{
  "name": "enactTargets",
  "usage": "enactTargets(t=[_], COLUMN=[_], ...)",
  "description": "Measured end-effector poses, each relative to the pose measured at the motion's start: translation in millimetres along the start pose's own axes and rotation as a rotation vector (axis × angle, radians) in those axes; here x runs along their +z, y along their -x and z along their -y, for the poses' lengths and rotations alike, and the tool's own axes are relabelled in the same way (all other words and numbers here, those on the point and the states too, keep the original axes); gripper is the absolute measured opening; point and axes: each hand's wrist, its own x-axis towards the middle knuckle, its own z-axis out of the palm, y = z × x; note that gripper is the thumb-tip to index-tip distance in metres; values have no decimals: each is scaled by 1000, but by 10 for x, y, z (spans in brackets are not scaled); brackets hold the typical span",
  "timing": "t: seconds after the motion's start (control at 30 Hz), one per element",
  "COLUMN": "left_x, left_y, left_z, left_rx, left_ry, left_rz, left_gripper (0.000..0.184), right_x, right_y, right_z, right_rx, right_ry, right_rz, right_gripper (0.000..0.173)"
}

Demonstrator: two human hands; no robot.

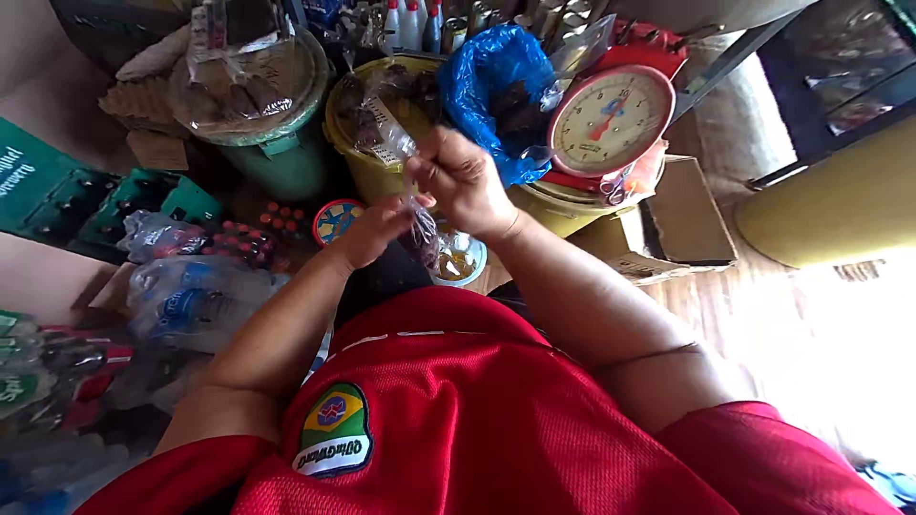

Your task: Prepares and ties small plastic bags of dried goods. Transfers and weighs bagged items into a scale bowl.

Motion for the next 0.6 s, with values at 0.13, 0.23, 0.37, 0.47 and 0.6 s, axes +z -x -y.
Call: enactTargets(t=[0.13,0.23,0.37,0.47,0.6], left_x=[108,194,448,451,428], left_y=[23,28,45,10,1], left_z=[-178,-184,-522,-691,-898], left_rx=[-51,0,11,48,11], left_ry=[-115,145,297,-19,-329], left_rz=[129,179,-52,-287,-275], left_gripper=[96,124,95,86,83], right_x=[-371,-578,-679,-715,-549], right_y=[-383,-611,-634,-436,-233], right_z=[238,333,409,401,436], right_rx=[71,340,570,628,633], right_ry=[-11,-319,-631,-513,-182], right_rz=[-77,-167,-381,-279,-24], right_gripper=[15,16,18,50,44])
